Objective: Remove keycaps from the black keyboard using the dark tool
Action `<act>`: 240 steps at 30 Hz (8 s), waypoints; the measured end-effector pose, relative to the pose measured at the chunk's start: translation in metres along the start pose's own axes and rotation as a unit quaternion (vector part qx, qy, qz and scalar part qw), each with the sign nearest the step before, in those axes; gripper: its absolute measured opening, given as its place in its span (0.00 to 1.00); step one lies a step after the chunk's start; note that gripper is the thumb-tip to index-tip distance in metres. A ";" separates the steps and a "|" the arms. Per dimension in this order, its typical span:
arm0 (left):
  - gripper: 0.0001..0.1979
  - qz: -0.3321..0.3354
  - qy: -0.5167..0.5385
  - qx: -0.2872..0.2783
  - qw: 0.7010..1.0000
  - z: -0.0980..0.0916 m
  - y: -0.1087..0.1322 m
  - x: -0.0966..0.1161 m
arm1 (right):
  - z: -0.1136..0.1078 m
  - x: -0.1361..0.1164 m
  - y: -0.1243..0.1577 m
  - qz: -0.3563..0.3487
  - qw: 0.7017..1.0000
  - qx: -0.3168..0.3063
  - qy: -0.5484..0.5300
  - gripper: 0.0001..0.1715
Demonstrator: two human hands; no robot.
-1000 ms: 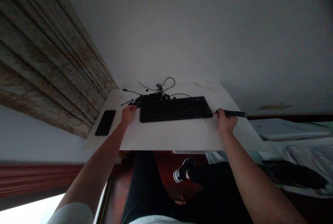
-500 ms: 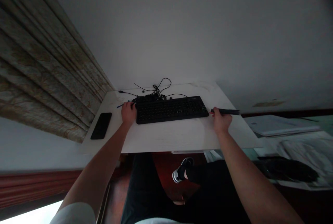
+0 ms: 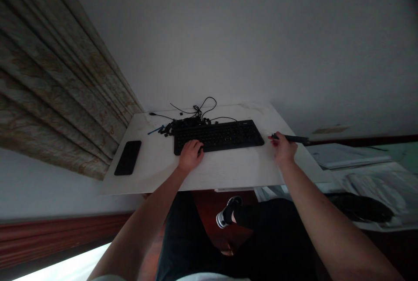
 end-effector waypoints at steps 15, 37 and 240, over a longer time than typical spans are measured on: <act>0.08 0.017 -0.006 -0.010 1.000 0.005 0.001 0.001 | 0.082 -0.023 0.102 0.216 0.932 -0.273 -0.101 0.22; 0.08 0.006 -0.007 -0.019 1.000 0.008 -0.002 -0.002 | 0.116 -0.015 0.137 0.263 0.887 -0.379 -0.007 0.19; 0.10 -0.006 -0.038 -0.087 0.995 0.004 0.001 -0.027 | 0.161 -0.007 0.169 -0.153 0.839 -0.385 0.352 0.07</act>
Point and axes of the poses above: each hand's wrist, its own y-axis away from the middle knuckle, its own z-axis out of the palm, x = y × z, the point moved 3 cm from there along -y, towards the middle knuckle, and after that the axes turned 13 degrees about -y, right-handed, at the moved point
